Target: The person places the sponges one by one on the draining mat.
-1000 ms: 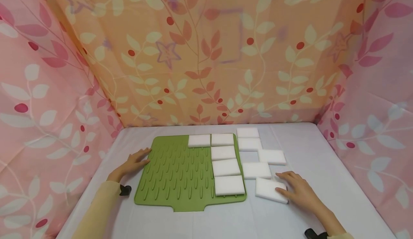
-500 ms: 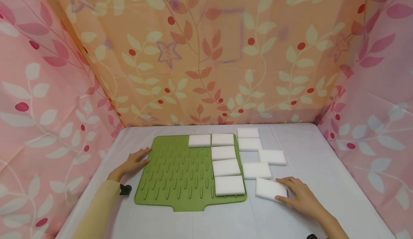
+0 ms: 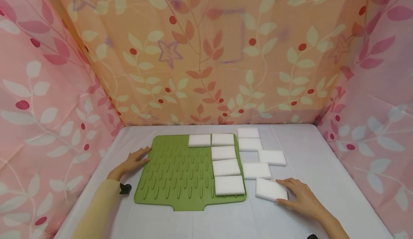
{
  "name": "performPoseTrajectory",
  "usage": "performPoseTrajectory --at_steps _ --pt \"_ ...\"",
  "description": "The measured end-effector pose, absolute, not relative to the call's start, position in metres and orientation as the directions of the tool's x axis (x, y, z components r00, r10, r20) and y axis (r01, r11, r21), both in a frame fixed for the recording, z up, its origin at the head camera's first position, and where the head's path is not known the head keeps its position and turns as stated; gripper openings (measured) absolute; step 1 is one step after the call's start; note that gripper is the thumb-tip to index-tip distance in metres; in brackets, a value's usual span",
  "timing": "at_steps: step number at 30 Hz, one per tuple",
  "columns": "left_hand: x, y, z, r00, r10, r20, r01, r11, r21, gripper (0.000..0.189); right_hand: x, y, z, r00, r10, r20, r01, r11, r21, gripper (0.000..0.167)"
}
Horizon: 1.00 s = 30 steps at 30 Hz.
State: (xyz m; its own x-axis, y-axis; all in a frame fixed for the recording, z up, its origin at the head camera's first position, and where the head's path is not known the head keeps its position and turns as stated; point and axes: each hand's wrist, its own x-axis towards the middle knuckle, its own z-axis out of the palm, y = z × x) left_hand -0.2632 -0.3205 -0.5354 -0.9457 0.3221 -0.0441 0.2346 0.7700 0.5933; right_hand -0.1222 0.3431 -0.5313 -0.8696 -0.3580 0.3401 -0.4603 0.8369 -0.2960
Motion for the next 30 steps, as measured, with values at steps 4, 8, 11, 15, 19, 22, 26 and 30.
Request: performPoseTrajectory --at_steps 4,8,11,15,19,22,26,30 --pt "-0.263 -0.321 -0.534 -0.946 0.323 -0.041 0.237 0.769 0.594 0.059 -0.124 0.345 -0.528 -0.868 -0.368 0.334 -0.468 0.831 -0.302 0.062" --pt "-0.263 -0.321 -0.534 -0.947 0.32 -0.038 0.236 0.769 0.594 0.059 -0.129 0.343 -0.522 -0.859 -0.377 0.347 -0.484 0.819 -0.309 0.062" --pt "-0.263 -0.321 -0.534 -0.947 0.319 -0.037 0.236 0.769 0.594 0.059 -0.133 0.34 -0.518 -0.859 -0.38 0.342 -0.485 0.817 -0.311 0.062" --pt "-0.263 -0.321 -0.535 -0.947 0.318 -0.042 0.232 0.768 0.597 0.059 -0.14 0.337 -0.51 -0.854 -0.391 0.344 -0.495 0.813 -0.307 0.061" --pt "-0.263 -0.32 -0.535 -0.948 0.314 -0.047 0.225 0.768 0.599 0.059 -0.149 0.332 -0.504 -0.837 -0.411 0.362 -0.524 0.793 -0.311 0.061" --pt "-0.262 -0.32 -0.535 -0.949 0.311 -0.048 0.223 0.773 0.594 0.059 -0.154 0.327 -0.501 -0.836 -0.416 0.358 -0.529 0.784 -0.325 0.06" --pt "-0.262 -0.319 -0.534 -0.948 0.313 -0.058 0.219 0.773 0.596 0.058 -0.161 0.32 -0.501 -0.83 -0.431 0.354 -0.542 0.773 -0.329 0.06" --pt "-0.262 -0.319 -0.534 -0.946 0.319 -0.061 0.221 0.77 0.599 0.059 -0.169 0.313 -0.5 -0.812 -0.45 0.371 -0.568 0.754 -0.33 0.06"
